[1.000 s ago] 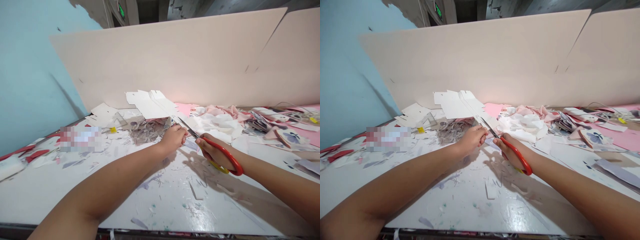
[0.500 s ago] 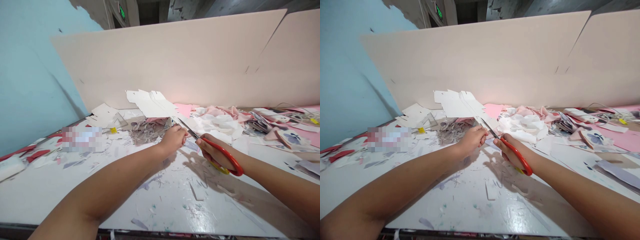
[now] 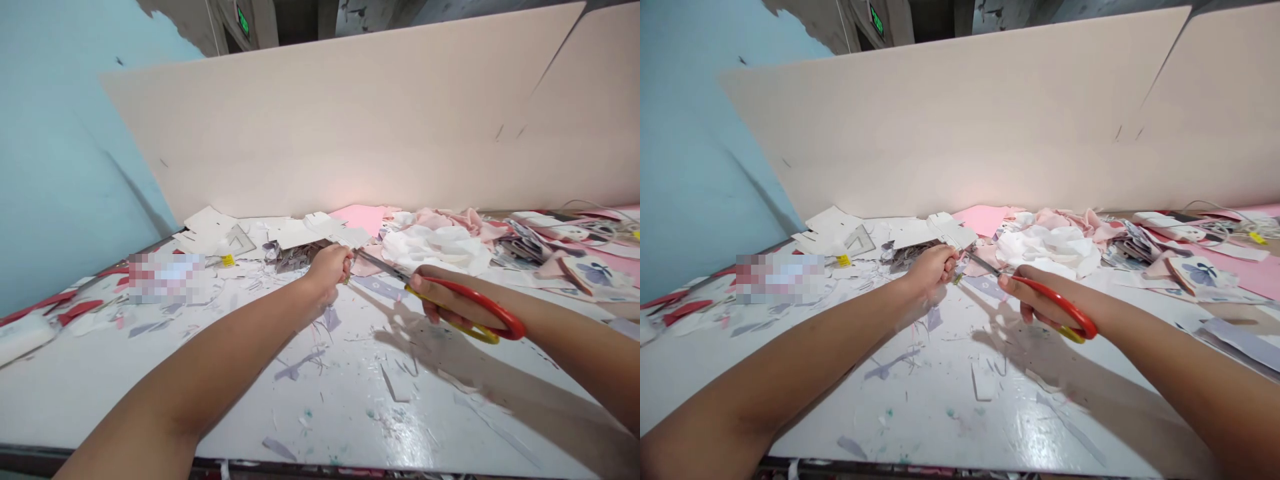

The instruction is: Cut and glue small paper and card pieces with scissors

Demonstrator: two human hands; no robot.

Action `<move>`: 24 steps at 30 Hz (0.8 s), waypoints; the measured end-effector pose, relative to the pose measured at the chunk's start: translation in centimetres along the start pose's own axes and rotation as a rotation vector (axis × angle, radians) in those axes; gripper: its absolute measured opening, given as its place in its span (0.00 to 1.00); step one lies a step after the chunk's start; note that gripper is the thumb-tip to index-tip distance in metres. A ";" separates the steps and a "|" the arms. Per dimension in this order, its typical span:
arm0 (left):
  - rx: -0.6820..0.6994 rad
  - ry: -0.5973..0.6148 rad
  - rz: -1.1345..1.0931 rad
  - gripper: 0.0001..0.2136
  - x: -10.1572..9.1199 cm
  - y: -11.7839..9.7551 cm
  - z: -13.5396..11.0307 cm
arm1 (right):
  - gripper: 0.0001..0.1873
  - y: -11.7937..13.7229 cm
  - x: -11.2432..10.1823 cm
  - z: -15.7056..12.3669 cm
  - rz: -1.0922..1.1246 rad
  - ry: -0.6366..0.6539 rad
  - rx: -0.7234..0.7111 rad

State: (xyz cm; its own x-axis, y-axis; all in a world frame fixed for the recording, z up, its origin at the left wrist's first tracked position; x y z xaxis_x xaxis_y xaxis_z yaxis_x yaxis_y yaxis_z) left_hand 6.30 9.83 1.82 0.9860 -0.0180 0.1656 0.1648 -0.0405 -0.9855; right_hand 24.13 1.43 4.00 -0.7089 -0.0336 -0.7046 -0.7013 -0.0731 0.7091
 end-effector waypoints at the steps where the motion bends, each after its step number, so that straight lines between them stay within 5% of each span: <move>1: -0.004 0.001 -0.004 0.06 0.0 0.0 -0.1 | 0.28 -0.2 -0.5 0.3 0.001 -0.016 0.005; 6: -0.070 0.070 0.005 0.06 1.0 0.9 -1.5 | 0.21 -1.1 -1.3 2.7 0.307 -0.183 0.005; 11: -0.169 0.227 0.066 0.05 2.7 2.2 -4.1 | 0.17 -0.6 0.8 3.6 0.789 -0.308 0.028; 16: -0.322 0.359 0.084 0.08 3.4 2.8 -5.3 | 0.20 0.3 2.2 2.8 0.761 -0.229 0.084; 20: -0.441 0.223 0.078 0.13 2.8 3.2 -4.5 | 0.21 -0.3 2.9 2.5 0.775 -0.241 0.158; 24: -0.369 0.064 0.065 0.13 2.3 3.2 -3.7 | 0.24 -0.2 3.3 2.2 0.797 -0.256 0.114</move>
State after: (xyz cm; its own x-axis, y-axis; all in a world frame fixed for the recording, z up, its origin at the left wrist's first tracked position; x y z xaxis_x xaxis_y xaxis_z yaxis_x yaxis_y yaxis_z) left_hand 9.06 5.94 -0.83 0.9887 -0.0942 0.1169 0.0708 -0.3937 -0.9165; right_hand 21.75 3.50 1.58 -0.9803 0.1956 0.0262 0.0224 -0.0214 0.9995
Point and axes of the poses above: each hand's wrist, its own z-axis towards the middle knuckle, its own x-axis out of the palm, y = z × x, the point moved 5 cm from there along z, towards the middle knuckle, and after that the axes turned 9 degrees about -y, right-handed, at the moved point
